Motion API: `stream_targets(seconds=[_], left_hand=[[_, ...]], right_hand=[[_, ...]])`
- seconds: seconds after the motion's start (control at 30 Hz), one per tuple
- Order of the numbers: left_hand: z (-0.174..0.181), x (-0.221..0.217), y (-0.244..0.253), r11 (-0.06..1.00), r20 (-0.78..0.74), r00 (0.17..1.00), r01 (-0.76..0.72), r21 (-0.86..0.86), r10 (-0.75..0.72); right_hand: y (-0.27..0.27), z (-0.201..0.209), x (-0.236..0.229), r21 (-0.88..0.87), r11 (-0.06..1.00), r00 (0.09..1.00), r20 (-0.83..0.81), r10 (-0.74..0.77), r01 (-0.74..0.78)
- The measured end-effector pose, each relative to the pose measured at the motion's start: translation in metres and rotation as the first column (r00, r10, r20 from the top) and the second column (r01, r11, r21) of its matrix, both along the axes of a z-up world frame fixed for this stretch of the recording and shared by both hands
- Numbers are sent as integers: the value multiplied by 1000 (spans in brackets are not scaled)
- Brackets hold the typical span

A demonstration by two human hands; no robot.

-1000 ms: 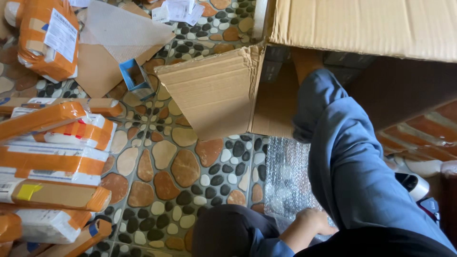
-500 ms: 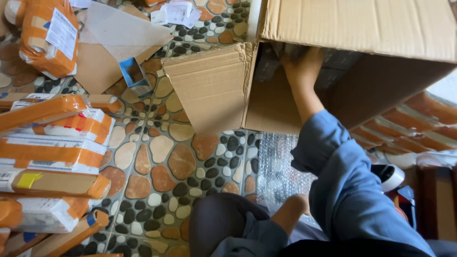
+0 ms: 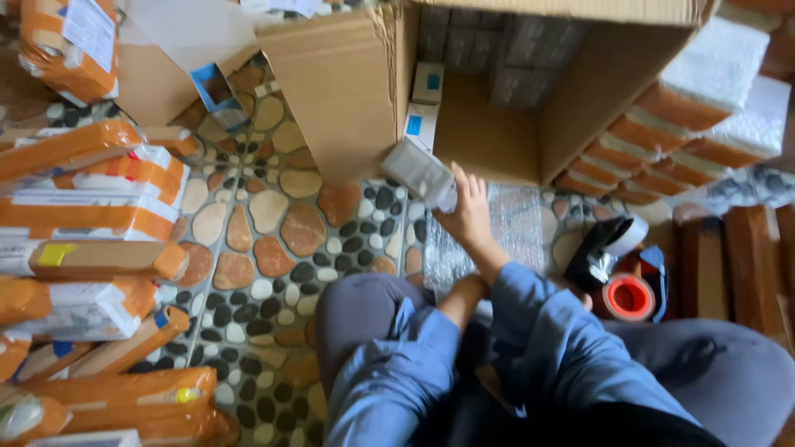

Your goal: The person sits on the floor and wraps small white boxes in bubble wrap. They then use a handheld tape dispenser to seal the wrapped packages and place them into a large cardboard box.

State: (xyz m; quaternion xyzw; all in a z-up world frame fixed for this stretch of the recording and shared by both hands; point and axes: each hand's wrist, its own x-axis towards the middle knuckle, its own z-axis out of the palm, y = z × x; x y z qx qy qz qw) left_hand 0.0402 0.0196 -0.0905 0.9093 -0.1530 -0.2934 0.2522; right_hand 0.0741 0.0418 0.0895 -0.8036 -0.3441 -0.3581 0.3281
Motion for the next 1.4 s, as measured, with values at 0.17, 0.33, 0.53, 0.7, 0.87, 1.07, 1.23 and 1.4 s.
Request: stream_targets(seconds=[0.17, 0.33, 0.53, 0.7, 0.87, 1.07, 1.23, 1.4], left_hand=[[-29, -21, -9, 968, -58, 991, -128, -216, 118], [191, -65, 65, 829, 234, 796, -534, -164, 559], [183, -57, 73, 684, 366, 689, -259, -682, 626], [134, -53, 34, 158, -205, 869, -303, -940, 451], [89, -30, 30, -63, -449, 606, -549, -834, 657], [70, -18, 49, 279, -188, 645, -549, -788, 741], [55, -16, 55, 532, 13, 668, -581, -616, 744], [55, -22, 51, 602, 121, 664, -567, -562, 738]], right_hand=[[-44, 48, -8, -90, 996, 977, -215, -4, -16], [-118, 98, -39, -89, 994, 948, -316, 36, -67], [-187, 79, -47, 211, 965, 670, -695, 260, -155], [-186, 37, -44, 597, 799, 511, -709, 486, 69], [-164, -4, -64, 478, 806, 181, -878, 442, 348], [-163, -70, -32, 480, 830, 319, -864, 390, 285], [-159, -105, -22, 327, 935, 426, -872, 242, 138], [-152, -87, -29, 242, 963, 443, -881, 167, 120]])
